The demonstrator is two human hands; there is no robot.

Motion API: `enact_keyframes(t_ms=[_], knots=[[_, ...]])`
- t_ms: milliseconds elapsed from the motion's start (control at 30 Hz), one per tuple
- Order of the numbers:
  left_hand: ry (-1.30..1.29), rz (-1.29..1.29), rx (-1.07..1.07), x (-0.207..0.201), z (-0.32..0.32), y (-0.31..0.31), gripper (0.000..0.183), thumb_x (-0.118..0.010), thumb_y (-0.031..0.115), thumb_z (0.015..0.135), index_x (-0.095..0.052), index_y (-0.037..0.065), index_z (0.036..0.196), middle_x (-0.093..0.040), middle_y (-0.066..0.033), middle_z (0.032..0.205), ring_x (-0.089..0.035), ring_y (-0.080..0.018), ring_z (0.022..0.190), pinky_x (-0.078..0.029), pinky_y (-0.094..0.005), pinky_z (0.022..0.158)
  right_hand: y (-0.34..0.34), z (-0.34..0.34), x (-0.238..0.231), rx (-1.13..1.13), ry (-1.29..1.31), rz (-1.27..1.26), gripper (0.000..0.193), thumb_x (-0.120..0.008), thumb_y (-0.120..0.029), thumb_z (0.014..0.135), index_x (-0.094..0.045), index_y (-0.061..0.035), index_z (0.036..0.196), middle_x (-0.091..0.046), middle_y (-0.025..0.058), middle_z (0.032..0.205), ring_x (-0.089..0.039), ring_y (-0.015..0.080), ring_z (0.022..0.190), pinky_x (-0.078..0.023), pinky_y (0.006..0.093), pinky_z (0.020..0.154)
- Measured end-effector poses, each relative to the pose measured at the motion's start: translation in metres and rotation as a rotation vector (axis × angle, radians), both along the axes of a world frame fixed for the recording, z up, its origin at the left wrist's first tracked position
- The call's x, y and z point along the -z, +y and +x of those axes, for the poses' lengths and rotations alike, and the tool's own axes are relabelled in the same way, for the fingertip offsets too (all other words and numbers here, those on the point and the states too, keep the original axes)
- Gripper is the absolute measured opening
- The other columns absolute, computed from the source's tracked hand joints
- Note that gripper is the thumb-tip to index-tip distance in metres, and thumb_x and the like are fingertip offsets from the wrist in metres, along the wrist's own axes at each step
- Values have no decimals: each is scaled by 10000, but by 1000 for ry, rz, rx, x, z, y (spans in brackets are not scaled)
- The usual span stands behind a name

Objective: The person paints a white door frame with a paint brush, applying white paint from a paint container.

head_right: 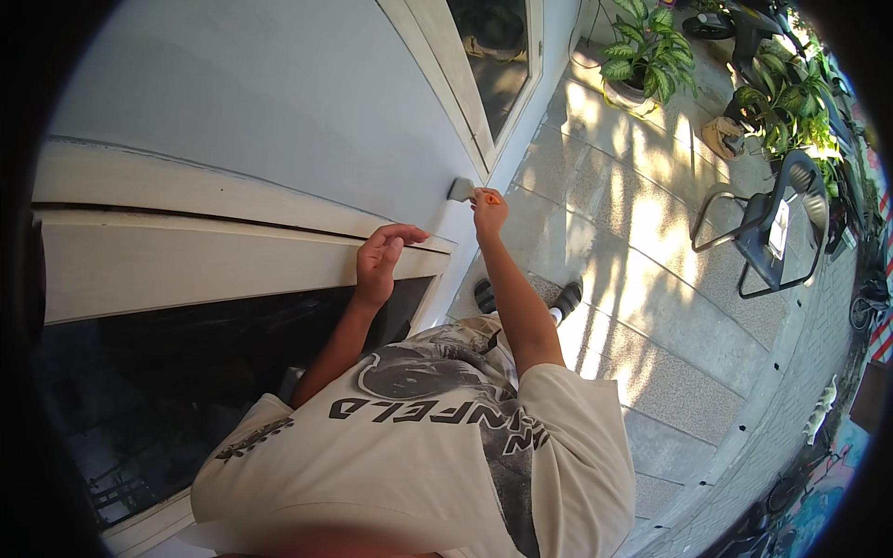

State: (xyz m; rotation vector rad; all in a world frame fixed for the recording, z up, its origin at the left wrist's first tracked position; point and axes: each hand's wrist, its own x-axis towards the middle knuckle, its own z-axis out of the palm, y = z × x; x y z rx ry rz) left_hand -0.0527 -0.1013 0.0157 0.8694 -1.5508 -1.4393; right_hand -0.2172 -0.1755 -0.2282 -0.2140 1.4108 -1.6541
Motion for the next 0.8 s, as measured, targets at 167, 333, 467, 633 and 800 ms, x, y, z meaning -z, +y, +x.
enact_keyframes(t_ms=[167,333,467,633,800], knots=[[10,22,-68,-1,1,6,232,-459,128,974,-566,-44,1087,-662,-154,1020,-629,-210,975,-473,-353,923,-17,8,-120,51,2,-49,128,-660,-109,869,-650,19,876,-647,84,783,-672,174,675,-556,276,594],[28,53,-103,3,-9,11,227,-464,141,976,-573,-41,1054,-668,-141,987,-633,-195,941,-477,-341,910,12,-18,-247,35,-287,-524,146,-645,-109,895,-611,12,969,-651,111,873,-695,247,756,-571,325,662],[56,63,-90,2,-24,11,205,-463,112,980,-571,-31,1080,-671,-134,986,-627,-186,960,-471,-340,916,26,-53,-280,-33,-406,-648,137,-634,-116,903,-599,-2,970,-651,122,899,-698,266,775,-573,334,668],[73,25,-56,-1,-60,9,214,-459,134,988,-575,-22,1078,-671,-133,980,-625,-179,950,-469,-335,909,52,-109,-280,-23,-386,-599,148,-622,-127,914,-573,-26,1012,-648,119,950,-691,262,849,-570,332,701],[136,28,45,-7,-120,15,223,-448,144,994,-582,-20,1064,-668,-122,970,-625,-178,940,-470,-335,904,99,-176,-276,-1,-400,-557,162,-615,-151,924,-567,-47,1038,-645,115,988,-681,262,905,-568,325,729]])
